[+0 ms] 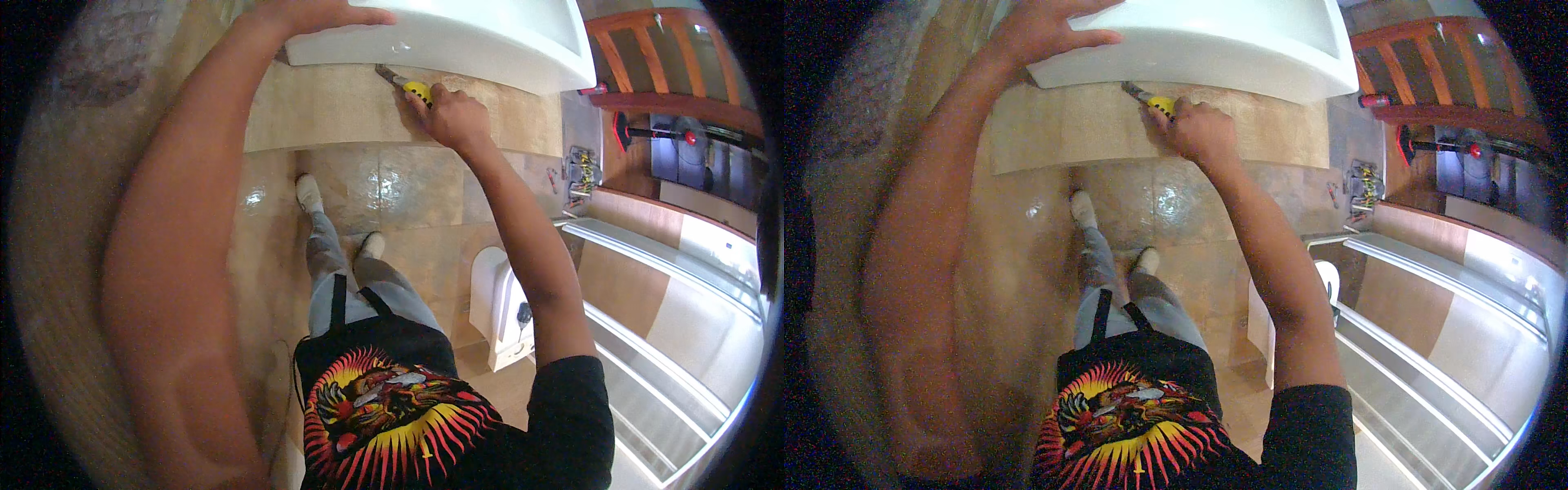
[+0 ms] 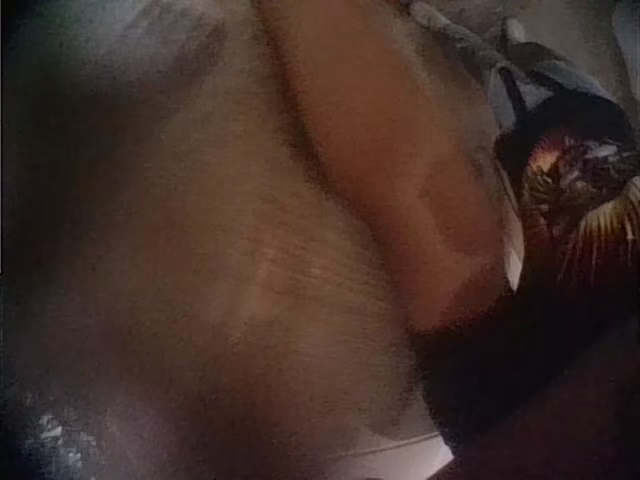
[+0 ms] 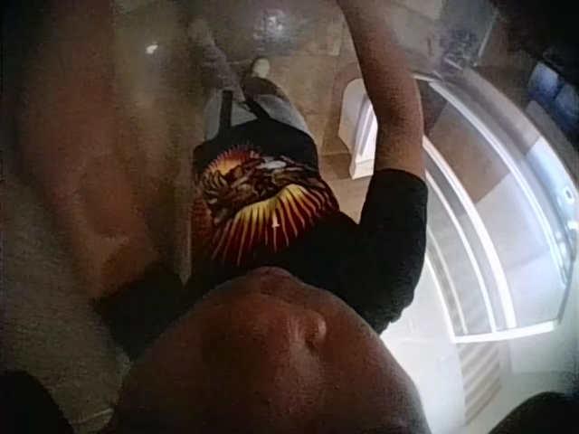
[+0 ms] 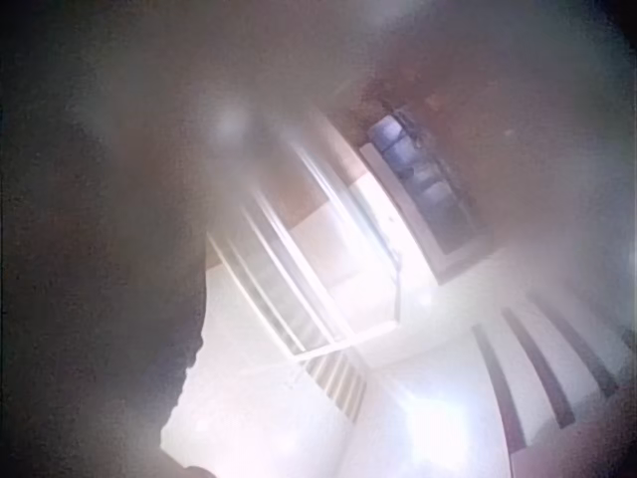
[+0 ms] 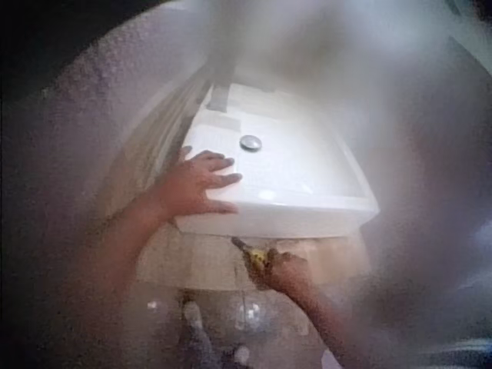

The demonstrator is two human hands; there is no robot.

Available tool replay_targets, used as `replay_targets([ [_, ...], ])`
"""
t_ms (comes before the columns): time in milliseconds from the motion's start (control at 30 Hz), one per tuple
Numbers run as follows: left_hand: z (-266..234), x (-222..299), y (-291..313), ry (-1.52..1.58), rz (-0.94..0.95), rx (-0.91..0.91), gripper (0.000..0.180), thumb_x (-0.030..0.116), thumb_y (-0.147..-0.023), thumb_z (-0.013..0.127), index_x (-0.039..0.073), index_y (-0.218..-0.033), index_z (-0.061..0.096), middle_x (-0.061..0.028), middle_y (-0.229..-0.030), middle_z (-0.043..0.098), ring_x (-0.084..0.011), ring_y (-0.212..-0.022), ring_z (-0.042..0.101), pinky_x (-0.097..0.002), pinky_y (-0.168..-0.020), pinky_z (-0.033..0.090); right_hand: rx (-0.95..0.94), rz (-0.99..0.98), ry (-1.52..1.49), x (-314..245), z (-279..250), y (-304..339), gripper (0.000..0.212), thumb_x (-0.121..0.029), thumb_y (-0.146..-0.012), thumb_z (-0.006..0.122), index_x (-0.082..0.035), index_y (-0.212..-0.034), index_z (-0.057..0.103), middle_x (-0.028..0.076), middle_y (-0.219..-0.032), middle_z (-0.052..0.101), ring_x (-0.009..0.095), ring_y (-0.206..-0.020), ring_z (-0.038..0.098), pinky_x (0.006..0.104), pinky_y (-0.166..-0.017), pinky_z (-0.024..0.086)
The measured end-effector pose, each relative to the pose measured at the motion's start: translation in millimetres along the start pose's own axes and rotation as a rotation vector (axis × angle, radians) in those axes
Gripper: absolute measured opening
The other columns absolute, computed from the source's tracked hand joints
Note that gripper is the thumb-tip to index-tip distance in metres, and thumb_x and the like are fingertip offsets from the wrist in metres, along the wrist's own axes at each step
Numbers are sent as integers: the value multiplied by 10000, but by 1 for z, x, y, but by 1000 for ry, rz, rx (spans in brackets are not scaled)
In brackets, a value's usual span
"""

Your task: The person uses a utility knife to cut a piece of cardboard on the floor, using a white sink as a guide. They repeatedly score and trim the cardboard along the sink's edge to achieve a custom fit.

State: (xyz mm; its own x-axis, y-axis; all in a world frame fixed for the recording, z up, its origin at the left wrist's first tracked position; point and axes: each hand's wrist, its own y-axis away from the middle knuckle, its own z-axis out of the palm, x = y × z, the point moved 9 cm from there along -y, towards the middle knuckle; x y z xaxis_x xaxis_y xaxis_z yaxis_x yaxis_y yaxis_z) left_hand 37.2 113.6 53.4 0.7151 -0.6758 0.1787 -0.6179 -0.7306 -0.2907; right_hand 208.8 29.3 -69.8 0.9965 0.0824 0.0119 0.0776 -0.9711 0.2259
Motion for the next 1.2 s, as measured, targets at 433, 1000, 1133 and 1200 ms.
replay_targets([
  [433, 9, 1, 2, -50, -26, -20, 645, 572, -761, 671, 207, -1286, 585, -76, -1427, 458, -256, -1355, 351, -555, -1133, 167, -58, 228, 24, 77, 18, 23, 632, -611, -923, 368, -38, -963, 634, 226, -842, 676, 388, -807, 671, 501, -699, 529],
  [1000, 4, 17, -3, -213, 60, 15, 668, 507, -785, 676, 98, -1300, 555, -143, -1385, 487, -294, -1309, 418, -425, -1083, 325, 95, 553, 67, 246, -11, 132, 609, -574, -923, 403, -15, -975, 638, 267, -840, 660, 436, -789, 656, 540, -717, 510],
  [1133, 23, -3, -8, -221, 208, 61, 582, 417, -795, 702, 201, -1315, 559, -49, -1424, 464, -253, -1306, 433, -429, -1080, 326, 67, 444, -92, 200, -1, 135, 598, -584, -913, 425, -23, -995, 615, 243, -785, 661, 412, -737, 661, 534, -667, 514],
  [1200, 30, -3, -18, -219, 244, 65, 567, 387, -794, 714, 222, -1315, 564, -30, -1428, 466, -246, -1301, 443, -426, -1076, 333, 40, 353, -174, 172, 23, 122, 598, -592, -906, 431, -30, -1009, 608, 227, -771, 664, 399, -730, 664, 522, -659, 517],
])
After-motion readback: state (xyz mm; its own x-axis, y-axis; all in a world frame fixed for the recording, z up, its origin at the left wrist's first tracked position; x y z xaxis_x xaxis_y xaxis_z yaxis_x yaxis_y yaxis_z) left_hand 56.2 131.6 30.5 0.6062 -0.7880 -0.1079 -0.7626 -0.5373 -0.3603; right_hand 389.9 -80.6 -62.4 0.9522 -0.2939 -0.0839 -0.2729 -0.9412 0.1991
